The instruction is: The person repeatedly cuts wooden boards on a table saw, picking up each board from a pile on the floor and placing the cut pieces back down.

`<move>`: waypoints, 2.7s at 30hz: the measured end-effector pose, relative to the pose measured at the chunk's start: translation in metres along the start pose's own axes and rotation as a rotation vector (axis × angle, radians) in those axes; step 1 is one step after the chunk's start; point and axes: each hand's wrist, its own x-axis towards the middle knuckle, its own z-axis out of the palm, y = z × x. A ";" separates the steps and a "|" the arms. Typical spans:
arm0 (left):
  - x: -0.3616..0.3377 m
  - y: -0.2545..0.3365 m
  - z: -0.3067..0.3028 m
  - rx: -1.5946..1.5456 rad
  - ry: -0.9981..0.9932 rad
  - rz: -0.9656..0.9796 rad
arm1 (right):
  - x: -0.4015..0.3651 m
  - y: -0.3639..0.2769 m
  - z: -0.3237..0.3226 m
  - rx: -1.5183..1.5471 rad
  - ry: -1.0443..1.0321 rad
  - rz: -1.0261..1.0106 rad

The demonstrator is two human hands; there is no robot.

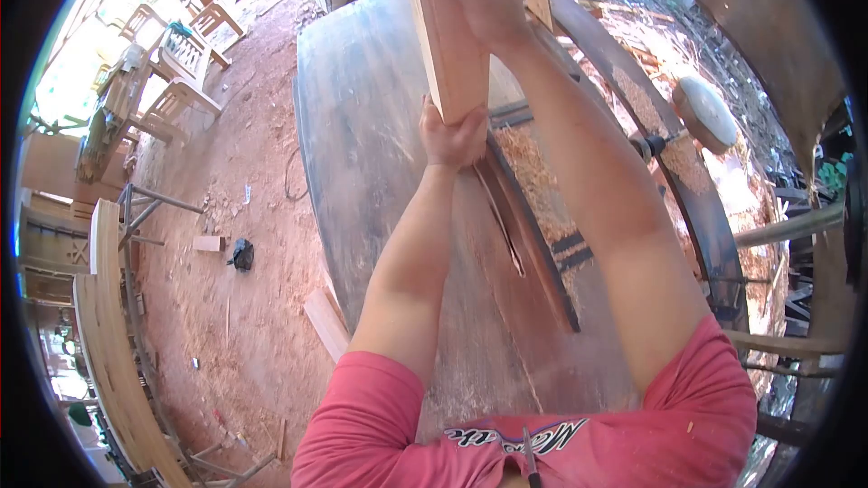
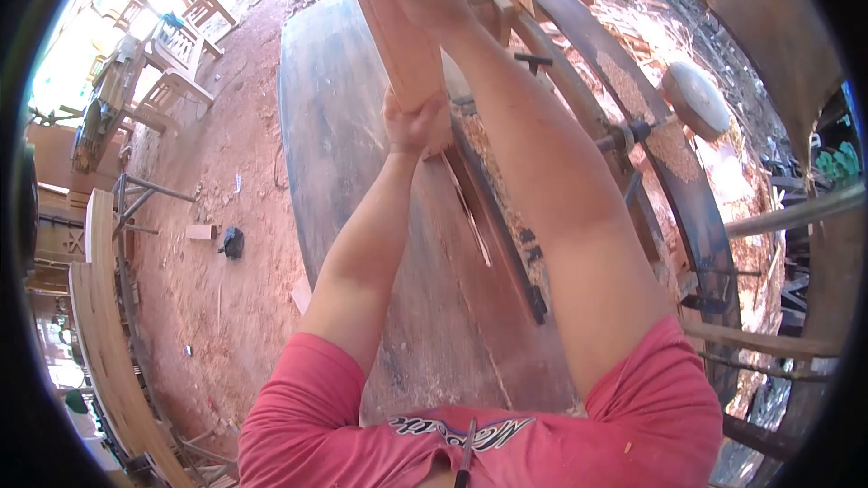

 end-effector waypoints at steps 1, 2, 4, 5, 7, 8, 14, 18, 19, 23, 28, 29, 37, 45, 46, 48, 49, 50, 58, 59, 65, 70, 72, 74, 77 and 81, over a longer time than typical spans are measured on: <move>0.012 -0.006 -0.001 0.031 -0.001 0.007 | 0.008 0.003 0.003 -0.014 0.007 -0.013; 0.022 -0.011 -0.003 0.027 0.003 0.026 | 0.014 0.006 0.006 -0.028 0.019 -0.022; 0.041 -0.013 -0.010 0.066 -0.111 0.148 | 0.028 0.016 0.012 -0.027 0.023 -0.047; 0.050 -0.015 -0.016 0.068 -0.116 0.157 | 0.032 0.021 0.015 -0.026 0.030 -0.046; 0.060 -0.024 -0.032 0.104 -0.318 0.021 | 0.033 0.023 0.025 0.068 -0.015 0.058; 0.062 -0.020 -0.039 0.104 -0.329 0.030 | 0.036 0.020 0.030 0.154 -0.065 0.151; 0.041 0.004 -0.105 0.183 -0.355 0.053 | -0.003 0.000 0.095 0.140 0.040 0.161; -0.002 0.036 -0.186 0.389 -0.396 0.271 | -0.049 -0.043 0.130 0.133 -0.078 0.235; -0.023 0.051 -0.202 0.396 -0.381 0.203 | -0.066 -0.057 0.140 0.179 -0.102 0.263; -0.121 0.120 -0.239 0.349 -0.144 -0.112 | -0.129 -0.088 0.178 0.299 -0.176 0.302; -0.220 0.149 -0.261 0.155 0.009 -0.036 | -0.211 -0.163 0.171 0.378 -0.207 0.219; -0.236 0.155 -0.262 0.153 0.009 -0.031 | -0.224 -0.173 0.166 0.418 -0.232 0.157; -0.356 0.263 -0.252 0.229 0.163 -0.139 | -0.324 -0.227 0.139 0.567 -0.305 0.160; -0.511 0.305 -0.310 0.913 0.375 -0.095 | -0.366 -0.224 0.120 0.856 -0.097 0.596; -0.528 0.318 -0.307 0.761 0.287 -0.108 | -0.383 -0.248 0.099 0.942 -0.077 0.767; -0.573 0.339 -0.306 0.454 0.231 -0.306 | -0.427 -0.241 0.085 1.081 0.111 0.798; -0.600 0.349 -0.310 0.282 0.255 -0.486 | -0.448 -0.218 0.073 1.246 -0.112 0.705; -0.629 0.350 -0.324 0.429 0.118 -0.585 | -0.475 -0.198 0.064 1.431 -0.315 0.614; -0.798 0.465 -0.345 0.169 0.135 -1.073 | -0.648 -0.224 0.114 1.504 -0.462 1.040; -0.823 0.457 -0.325 0.155 0.192 -1.100 | -0.656 -0.212 0.098 1.506 -0.492 1.102; -1.021 0.485 -0.314 0.219 0.292 -1.250 | -0.792 -0.199 0.177 1.052 -0.708 1.395; -1.097 0.551 -0.255 0.176 0.734 -1.380 | -0.969 -0.240 0.249 0.481 -0.662 1.449; -1.129 0.562 -0.223 0.077 0.860 -1.477 | -1.053 -0.230 0.250 0.355 -0.808 1.650; -1.138 0.579 -0.202 -0.034 0.932 -1.642 | -1.128 -0.234 0.244 0.165 -0.888 1.786; -1.140 0.595 -0.157 -0.072 1.188 -1.690 | -1.237 -0.238 0.213 0.059 -0.997 1.994; -1.155 0.562 -0.058 -0.010 1.650 -1.603 | -1.318 -0.275 0.198 0.016 -1.181 2.122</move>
